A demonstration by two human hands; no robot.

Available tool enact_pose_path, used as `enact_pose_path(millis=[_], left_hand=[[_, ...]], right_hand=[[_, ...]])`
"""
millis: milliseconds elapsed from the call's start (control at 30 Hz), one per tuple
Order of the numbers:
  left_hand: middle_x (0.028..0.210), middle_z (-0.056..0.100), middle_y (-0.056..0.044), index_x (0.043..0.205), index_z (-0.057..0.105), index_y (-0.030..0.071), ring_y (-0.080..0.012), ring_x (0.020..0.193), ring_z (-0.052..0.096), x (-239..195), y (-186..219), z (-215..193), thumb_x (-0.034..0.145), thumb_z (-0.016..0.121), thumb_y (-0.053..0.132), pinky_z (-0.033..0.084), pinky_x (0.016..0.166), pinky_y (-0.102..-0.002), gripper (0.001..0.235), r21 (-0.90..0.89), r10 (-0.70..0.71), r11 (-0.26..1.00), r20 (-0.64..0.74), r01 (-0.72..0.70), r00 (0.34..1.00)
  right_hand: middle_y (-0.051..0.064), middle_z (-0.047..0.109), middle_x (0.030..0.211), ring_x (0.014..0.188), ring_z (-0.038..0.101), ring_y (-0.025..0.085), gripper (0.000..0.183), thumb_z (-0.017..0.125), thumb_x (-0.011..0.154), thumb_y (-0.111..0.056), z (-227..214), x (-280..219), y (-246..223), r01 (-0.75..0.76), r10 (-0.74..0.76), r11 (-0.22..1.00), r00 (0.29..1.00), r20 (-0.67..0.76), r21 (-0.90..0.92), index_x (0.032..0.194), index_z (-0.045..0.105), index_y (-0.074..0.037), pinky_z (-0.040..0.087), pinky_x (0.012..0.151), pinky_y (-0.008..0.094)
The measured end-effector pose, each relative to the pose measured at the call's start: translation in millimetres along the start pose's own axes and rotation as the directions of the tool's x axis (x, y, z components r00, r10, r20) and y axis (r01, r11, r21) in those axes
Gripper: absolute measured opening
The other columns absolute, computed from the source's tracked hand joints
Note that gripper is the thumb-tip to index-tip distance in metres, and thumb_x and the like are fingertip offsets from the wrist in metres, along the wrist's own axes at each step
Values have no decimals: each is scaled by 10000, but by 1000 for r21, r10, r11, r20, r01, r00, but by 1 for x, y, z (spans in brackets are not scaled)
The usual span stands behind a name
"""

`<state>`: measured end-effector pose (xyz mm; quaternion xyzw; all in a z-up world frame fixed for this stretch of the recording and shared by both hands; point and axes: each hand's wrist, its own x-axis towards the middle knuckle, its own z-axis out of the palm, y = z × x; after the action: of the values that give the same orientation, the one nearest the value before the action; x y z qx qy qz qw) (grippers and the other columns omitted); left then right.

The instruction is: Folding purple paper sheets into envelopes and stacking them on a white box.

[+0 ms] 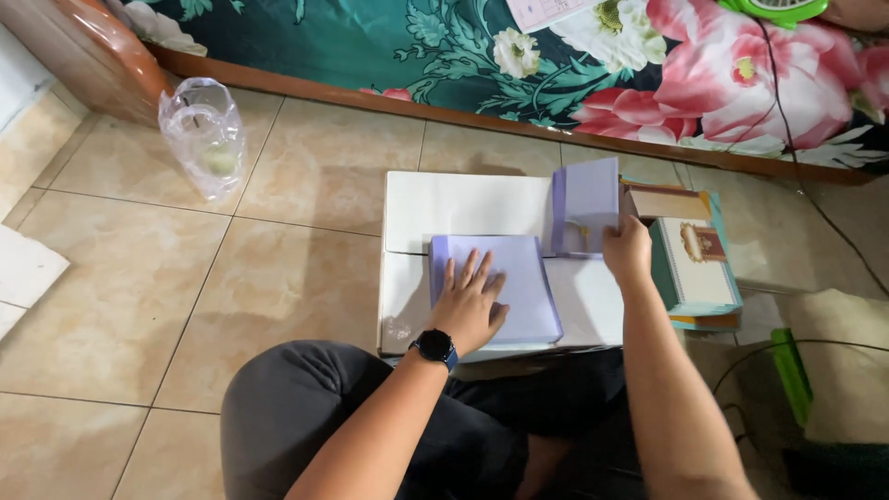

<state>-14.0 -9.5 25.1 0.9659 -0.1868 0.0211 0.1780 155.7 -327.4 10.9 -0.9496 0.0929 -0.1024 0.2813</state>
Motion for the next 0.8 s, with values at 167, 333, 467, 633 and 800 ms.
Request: enact_pose_path(millis=[167, 333, 467, 633, 800], left_hand=[[1653, 306, -126, 1527, 457, 208, -348, 1552, 212, 3, -5, -9, 953, 434, 536, 111, 1224, -606, 660, -63, -27, 998, 79, 32, 996], [1647, 336, -110, 1522, 459, 188, -323, 1548, 243, 4, -8, -9, 907, 458, 572, 128, 1225, -595, 725, -88, -45, 995, 95, 53, 994], [1643, 349, -122, 1512, 477, 148, -325, 1546, 248, 1, -3, -19, 918, 464, 538, 126, 1229, -583, 711, -86, -40, 995, 87, 48, 995], [1631, 375, -134, 1500, 495, 108, -335, 1534, 277, -4, 1, -24, 939, 492, 483, 148, 1227, -577, 675, -79, -38, 996, 56, 43, 998], [1643, 362, -83, 1501, 491, 150, -299, 1548, 253, -2, 0, -22, 923, 473, 546, 130, 1239, -559, 702, -94, -71, 992, 103, 80, 992]], right_hand=[[237, 652, 1105, 1025, 688, 438, 366, 691, 926, -270, 28, 25, 33, 58, -77, 964, 995, -64, -261, 1163, 664, 8, 589, 842, 526], [208, 522, 1186, 1060, 631, 445, 492, 753, 915, -393, -1, -69, -24, 112, -212, 861, 965, -151, -495, 1199, 563, -39, 585, 855, 494], [276, 576, 1264, 1137, 614, 489, 629, 535, 995, -554, 20, -151, -45, 186, -137, 938, 974, 182, -292, 1268, 597, 9, 538, 918, 593], [260, 317, 1630, 1478, 381, 413, 882, 282, 1026, -729, -12, -196, -93, 124, -30, 970, 913, 406, -208, 1538, 384, -18, 438, 1091, 615], [217, 541, 1493, 1319, 543, 453, 389, 570, 1010, -275, -31, -219, -125, 251, -260, 965, 910, 321, 70, 1325, 660, -67, 499, 1034, 584]])
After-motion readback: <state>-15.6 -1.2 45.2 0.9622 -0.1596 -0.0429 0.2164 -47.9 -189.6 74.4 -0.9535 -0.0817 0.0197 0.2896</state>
